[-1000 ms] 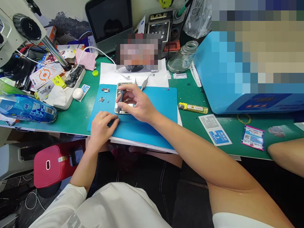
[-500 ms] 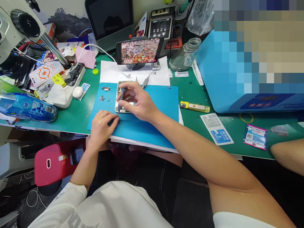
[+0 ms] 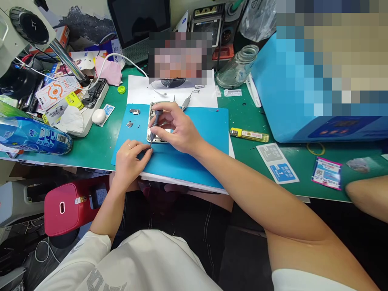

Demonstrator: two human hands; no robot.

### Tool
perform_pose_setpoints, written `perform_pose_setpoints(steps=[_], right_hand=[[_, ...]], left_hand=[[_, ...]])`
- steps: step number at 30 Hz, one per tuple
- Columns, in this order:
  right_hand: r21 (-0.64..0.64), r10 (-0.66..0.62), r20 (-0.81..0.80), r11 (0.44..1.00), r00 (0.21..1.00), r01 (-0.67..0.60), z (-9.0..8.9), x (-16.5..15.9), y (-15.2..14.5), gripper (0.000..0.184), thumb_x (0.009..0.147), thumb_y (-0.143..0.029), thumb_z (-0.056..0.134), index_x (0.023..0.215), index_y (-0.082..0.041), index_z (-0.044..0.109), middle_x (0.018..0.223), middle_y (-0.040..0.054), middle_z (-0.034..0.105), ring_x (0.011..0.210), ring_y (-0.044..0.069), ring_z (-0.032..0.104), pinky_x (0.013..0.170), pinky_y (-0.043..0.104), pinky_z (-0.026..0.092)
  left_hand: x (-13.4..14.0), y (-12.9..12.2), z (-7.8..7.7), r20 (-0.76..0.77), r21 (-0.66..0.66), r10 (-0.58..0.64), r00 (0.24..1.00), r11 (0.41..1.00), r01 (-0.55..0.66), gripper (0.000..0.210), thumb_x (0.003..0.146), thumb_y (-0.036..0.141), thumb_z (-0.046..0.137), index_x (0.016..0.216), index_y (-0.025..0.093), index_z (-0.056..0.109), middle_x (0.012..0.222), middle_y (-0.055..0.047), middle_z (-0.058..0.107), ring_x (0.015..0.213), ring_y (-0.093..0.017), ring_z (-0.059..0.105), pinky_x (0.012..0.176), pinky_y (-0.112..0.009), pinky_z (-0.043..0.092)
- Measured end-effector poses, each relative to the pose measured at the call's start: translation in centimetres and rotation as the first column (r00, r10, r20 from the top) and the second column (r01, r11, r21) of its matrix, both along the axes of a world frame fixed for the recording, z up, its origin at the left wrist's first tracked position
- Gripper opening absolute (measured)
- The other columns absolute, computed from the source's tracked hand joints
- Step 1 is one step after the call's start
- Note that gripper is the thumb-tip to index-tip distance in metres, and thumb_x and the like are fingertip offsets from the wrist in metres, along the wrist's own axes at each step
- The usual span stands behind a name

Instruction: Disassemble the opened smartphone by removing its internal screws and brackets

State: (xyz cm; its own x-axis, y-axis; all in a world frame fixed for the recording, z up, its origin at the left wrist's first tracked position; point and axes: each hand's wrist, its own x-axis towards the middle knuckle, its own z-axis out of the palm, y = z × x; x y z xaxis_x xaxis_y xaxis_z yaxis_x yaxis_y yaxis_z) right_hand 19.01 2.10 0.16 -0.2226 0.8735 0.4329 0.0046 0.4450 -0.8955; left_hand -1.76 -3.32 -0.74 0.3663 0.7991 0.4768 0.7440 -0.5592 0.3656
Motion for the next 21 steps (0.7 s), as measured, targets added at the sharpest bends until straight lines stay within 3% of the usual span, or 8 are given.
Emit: perform_pose_setpoints(steps=[11,18,21], right_hand=[[0.048,-0.015,-0.001,0.999,1.0,0.015,-0.6,0.0,0.3,0.049,0.093,-0.048,0.081,0.13,-0.032,0.054,0.101,0.0001,0.077,0.087,0.018,0.077,0.076,0.034,0.07],[0.219,-0.157,0.015,0.964,0.987,0.15,-1.6,0.2,0.8,0.047,0.098,-0.044,0.075,0.138,-0.034,0.052,0.105,0.0005,0.075,0.093,0.018,0.078,0.077,0.033,0.071],[0.307,-0.228,0.049,0.93,0.972,0.203,-1.7,0.1,0.9,0.045,0.102,-0.04,0.07,0.141,-0.033,0.05,0.109,0.0015,0.075,0.094,0.018,0.077,0.082,0.037,0.072]], left_hand=[[0.0,0.0,0.1,0.02,-0.017,0.0,1.0,1.0,0.0,0.015,0.105,0.031,0.071,0.099,0.02,0.079,0.09,-0.004,0.076,0.084,-0.02,0.065,0.08,-0.034,0.05],[0.1,-0.2,0.3,-0.025,-0.027,0.037,0.999,0.999,-0.038,0.026,0.109,0.034,0.062,0.095,0.019,0.078,0.086,-0.004,0.074,0.081,-0.02,0.064,0.078,-0.034,0.047],[0.2,-0.3,0.3,-0.089,-0.044,0.03,0.996,0.998,-0.034,0.028,0.112,0.035,0.055,0.108,0.018,0.077,0.086,-0.005,0.072,0.083,-0.022,0.065,0.078,-0.035,0.046]])
